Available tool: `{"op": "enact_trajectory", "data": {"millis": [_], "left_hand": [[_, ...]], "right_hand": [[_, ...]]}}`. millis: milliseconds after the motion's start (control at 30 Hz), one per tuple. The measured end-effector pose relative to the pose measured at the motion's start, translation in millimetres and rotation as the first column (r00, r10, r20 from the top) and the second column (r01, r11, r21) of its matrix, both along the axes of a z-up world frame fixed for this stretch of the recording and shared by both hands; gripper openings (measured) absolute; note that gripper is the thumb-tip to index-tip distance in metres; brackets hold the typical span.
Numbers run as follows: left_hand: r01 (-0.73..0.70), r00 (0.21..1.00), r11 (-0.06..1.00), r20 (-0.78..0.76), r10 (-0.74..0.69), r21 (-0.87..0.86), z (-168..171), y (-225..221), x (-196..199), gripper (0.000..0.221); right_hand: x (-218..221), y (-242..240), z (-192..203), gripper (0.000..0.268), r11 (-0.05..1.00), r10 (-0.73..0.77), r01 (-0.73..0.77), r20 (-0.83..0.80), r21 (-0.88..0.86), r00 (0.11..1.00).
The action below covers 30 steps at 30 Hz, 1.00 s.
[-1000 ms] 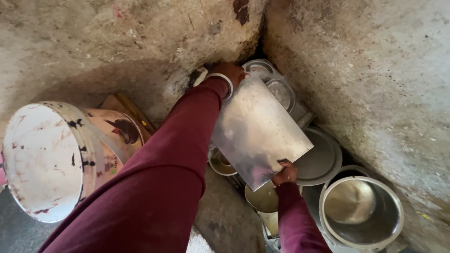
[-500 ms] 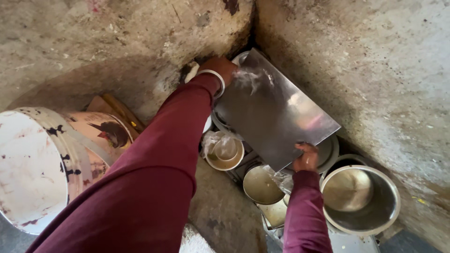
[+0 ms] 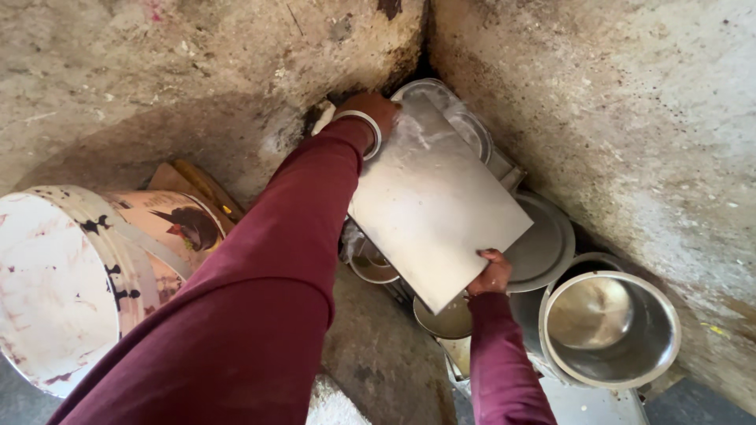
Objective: The person wipes residue from a metal tray with a sponge, rinses the tray with water, and stacks it on a workbench.
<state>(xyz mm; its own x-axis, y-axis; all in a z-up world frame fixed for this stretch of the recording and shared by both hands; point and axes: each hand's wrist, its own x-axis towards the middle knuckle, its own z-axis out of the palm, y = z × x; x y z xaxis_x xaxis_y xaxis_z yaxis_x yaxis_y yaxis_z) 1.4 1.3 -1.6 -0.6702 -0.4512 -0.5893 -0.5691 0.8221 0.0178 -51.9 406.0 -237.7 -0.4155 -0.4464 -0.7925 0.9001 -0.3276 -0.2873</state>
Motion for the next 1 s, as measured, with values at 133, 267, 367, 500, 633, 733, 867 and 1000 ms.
{"op": "enact_trajectory", "data": {"millis": [133,267,367,500,633,733,867,1000], "left_hand": [[-0.073,0.997,0.997,0.041,0.072,0.035,6,2,-3,0.045],[-0.010,0.989,1.000,0.151,0.007,0.019,16,3,-7,0.054],[-0.010,0.999,1.000,0.049,0.009,0.009,19,7,-2,0.060],[-0.058,0.998,0.998,-0.006,0.059,0.029,26,12,-2,0.054],[-0.115,0.993,0.993,-0.014,0.115,0.039,28,13,-2,0.056],[-0.081,0.993,0.997,-0.081,0.081,0.002,20,12,1,0.060],[-0.014,0.979,0.999,-0.204,0.004,-0.049,12,8,4,0.062],[-0.038,0.998,0.999,-0.058,0.037,-0.011,16,11,2,0.057]], "right_hand": [[3,3,-15,0.009,0.996,0.003,-0.002,0.013,-0.095,1.000],[-4,-2,-20,0.009,0.994,0.002,0.001,0.027,-0.112,1.000],[-1,-4,-18,0.014,0.999,-0.015,0.016,0.026,-0.030,1.000],[-7,-17,-4,0.012,0.998,0.061,-0.060,0.062,-0.011,0.996],[-15,-28,13,0.017,0.991,0.125,-0.128,0.066,0.048,0.990],[-20,-31,13,0.019,0.995,0.095,-0.095,0.031,-0.003,0.995],[-25,-37,-6,0.022,0.996,0.041,-0.042,-0.014,-0.081,0.999],[-8,-29,-21,0.026,0.988,0.036,-0.039,-0.022,-0.150,0.999]]}}
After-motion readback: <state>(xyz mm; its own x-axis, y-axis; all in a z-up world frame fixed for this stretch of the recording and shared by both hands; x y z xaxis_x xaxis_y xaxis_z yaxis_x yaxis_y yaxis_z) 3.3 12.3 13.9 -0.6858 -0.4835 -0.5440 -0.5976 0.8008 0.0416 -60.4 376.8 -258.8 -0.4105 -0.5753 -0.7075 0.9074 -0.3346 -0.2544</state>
